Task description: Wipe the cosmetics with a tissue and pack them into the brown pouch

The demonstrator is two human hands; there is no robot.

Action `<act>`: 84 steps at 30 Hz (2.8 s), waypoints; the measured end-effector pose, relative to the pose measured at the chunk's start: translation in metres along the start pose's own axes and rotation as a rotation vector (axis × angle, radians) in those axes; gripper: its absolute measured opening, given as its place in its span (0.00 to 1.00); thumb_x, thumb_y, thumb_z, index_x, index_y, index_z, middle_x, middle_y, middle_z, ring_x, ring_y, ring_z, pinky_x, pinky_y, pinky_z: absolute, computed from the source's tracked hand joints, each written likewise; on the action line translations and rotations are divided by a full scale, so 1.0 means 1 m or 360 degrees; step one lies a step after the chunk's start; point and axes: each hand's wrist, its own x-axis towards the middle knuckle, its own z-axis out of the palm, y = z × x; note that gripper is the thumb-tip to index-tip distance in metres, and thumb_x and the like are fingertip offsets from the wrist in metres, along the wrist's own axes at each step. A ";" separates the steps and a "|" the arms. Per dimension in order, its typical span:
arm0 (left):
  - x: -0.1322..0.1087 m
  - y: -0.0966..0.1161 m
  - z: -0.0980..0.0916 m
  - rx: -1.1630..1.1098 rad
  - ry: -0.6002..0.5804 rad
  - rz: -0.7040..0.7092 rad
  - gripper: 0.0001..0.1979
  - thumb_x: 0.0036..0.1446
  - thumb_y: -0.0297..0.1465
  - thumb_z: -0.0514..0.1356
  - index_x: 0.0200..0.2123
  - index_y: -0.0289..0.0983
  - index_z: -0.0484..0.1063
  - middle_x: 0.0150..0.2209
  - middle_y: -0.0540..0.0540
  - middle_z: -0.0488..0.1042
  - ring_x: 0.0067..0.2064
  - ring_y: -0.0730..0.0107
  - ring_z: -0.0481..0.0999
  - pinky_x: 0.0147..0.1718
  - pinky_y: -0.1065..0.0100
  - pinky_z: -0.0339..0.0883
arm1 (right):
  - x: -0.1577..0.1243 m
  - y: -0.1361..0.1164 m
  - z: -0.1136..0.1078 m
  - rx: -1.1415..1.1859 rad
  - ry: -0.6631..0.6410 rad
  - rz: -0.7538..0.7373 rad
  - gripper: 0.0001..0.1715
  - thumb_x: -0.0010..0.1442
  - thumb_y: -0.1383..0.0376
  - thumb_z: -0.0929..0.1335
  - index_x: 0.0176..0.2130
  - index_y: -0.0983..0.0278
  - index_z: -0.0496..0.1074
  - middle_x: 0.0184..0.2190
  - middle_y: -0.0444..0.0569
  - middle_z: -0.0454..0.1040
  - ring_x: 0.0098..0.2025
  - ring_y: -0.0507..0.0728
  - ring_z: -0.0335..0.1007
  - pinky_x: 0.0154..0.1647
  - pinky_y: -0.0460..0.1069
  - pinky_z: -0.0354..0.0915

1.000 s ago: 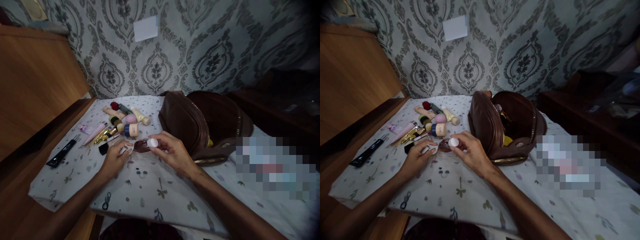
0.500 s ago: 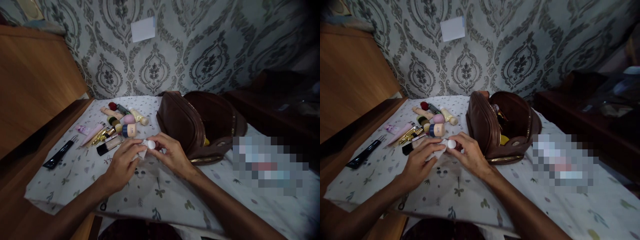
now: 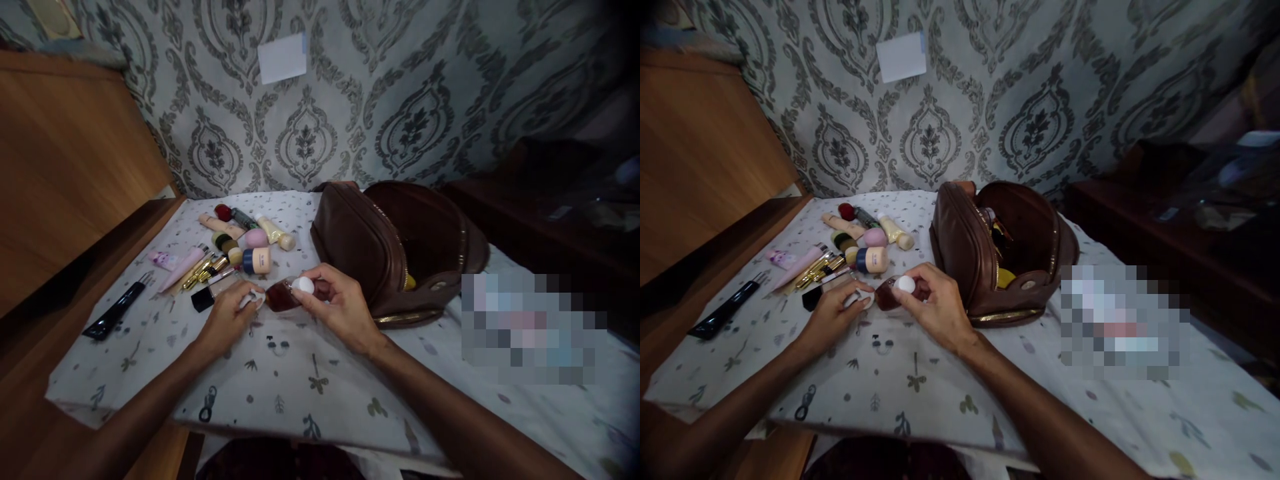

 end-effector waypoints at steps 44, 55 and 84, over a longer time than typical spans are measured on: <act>0.004 0.002 0.005 -0.0121 -0.0018 -0.0073 0.07 0.59 0.32 0.57 0.39 0.39 0.73 0.36 0.48 0.77 0.33 0.67 0.75 0.28 0.69 0.69 | 0.004 0.002 -0.005 -0.0128 -0.0041 -0.0131 0.11 0.60 0.61 0.69 0.43 0.62 0.74 0.34 0.47 0.71 0.31 0.53 0.67 0.27 0.46 0.63; -0.008 0.034 0.007 0.0159 0.0047 0.0746 0.19 0.57 0.16 0.51 0.45 0.38 0.72 0.51 0.41 0.73 0.54 0.62 0.73 0.52 0.61 0.69 | 0.003 0.007 -0.008 -0.0193 -0.0049 -0.0126 0.08 0.61 0.62 0.69 0.42 0.62 0.71 0.37 0.48 0.72 0.37 0.55 0.70 0.36 0.49 0.67; 0.010 0.029 -0.005 -0.0210 0.0115 0.0349 0.06 0.61 0.29 0.59 0.40 0.39 0.76 0.42 0.45 0.77 0.46 0.63 0.76 0.48 0.64 0.67 | 0.001 0.021 0.016 0.0106 -0.0159 -0.0004 0.28 0.48 0.67 0.76 0.49 0.61 0.71 0.46 0.48 0.74 0.48 0.59 0.70 0.50 0.52 0.64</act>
